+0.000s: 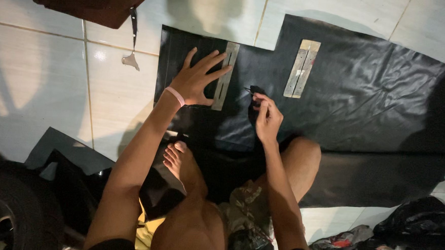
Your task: The person lays out a large black sheet of material on a tiled floor, then uses a ruler and a cutting tool to mark and cut straight lines into the material. The person repeatedly repositions the ruler and cuts along its edge.
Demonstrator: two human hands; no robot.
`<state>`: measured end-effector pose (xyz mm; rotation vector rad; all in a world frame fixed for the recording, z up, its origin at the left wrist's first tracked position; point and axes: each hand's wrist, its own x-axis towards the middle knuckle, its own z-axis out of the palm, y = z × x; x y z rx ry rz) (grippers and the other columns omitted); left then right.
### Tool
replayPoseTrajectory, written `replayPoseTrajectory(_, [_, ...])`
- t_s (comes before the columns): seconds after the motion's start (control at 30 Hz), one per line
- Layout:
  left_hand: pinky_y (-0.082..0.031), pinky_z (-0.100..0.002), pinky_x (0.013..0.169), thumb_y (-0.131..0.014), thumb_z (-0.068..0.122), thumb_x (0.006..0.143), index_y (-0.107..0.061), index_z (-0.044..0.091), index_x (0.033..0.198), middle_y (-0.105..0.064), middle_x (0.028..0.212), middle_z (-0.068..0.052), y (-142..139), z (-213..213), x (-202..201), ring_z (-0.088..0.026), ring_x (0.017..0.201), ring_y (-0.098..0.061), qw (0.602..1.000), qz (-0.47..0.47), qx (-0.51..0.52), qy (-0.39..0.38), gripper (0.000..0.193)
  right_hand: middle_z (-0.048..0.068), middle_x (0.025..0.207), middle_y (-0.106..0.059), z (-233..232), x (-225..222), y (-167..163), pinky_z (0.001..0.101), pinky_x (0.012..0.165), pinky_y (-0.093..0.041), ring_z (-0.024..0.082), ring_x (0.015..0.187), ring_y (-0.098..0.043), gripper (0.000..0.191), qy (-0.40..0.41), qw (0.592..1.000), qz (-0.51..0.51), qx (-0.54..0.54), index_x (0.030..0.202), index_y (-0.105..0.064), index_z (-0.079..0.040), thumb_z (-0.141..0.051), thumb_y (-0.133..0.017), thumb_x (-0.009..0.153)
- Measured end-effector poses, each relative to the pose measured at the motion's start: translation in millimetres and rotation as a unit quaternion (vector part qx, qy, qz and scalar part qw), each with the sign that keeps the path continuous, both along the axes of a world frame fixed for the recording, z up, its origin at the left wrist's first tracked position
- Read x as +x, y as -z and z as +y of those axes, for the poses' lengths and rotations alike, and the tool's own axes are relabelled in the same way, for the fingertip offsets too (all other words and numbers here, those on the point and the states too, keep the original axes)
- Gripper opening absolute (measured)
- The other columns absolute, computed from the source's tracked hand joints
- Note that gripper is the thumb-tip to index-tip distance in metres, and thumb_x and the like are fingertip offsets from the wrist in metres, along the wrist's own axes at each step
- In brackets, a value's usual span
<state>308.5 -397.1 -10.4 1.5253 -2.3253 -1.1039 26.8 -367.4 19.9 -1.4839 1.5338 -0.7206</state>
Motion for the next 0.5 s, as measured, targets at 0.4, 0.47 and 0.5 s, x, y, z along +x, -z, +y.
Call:
replayPoseTrajectory(0.4, [-0.005,-0.060,0.125,-0.092,0.052,0.060,-0.036,0.033,0.157,-0.024,0.168,0.001,-11.7,-0.5,-1.6,-0.019,0.156,-0.021,0.999,-0.023,0.000,-0.025,0.114,0.020,0.113,-0.075,-68.5,56.9,-8.8,0.0340,0.081,-0.061,0.028,0.093,-0.079,0.025,-0.075,0.980,0.128,-0.131,0.128,-0.067,-0.004,-0.013,-0.052,0.111])
replayPoseTrajectory(0.47, [-0.006,-0.059,0.125,-0.093,0.052,0.058,-0.037,0.033,0.156,-0.026,0.168,0.001,-14.7,-0.4,-4.3,-0.019,0.155,-0.022,0.999,-0.041,-0.002,-0.027,0.114,0.020,0.112,-0.076,-75.4,64.7,-11.8,0.0354,0.080,-0.060,0.030,0.090,-0.078,0.023,-0.077,0.976,0.142,-0.147,0.127,-0.068,-0.005,-0.012,-0.054,0.111])
replayPoseTrajectory(0.5, [-0.007,-0.059,0.125,-0.093,0.051,0.057,-0.038,0.033,0.155,-0.026,0.168,0.002,-15.7,-1.1,-5.9,-0.018,0.155,-0.023,0.998,-0.054,0.000,-0.027,0.115,0.019,0.111,-0.076,-78.5,66.9,-12.0,0.0361,0.080,-0.060,0.031,0.089,-0.078,0.022,-0.080,0.973,0.148,-0.157,0.126,-0.068,-0.005,-0.012,-0.055,0.111])
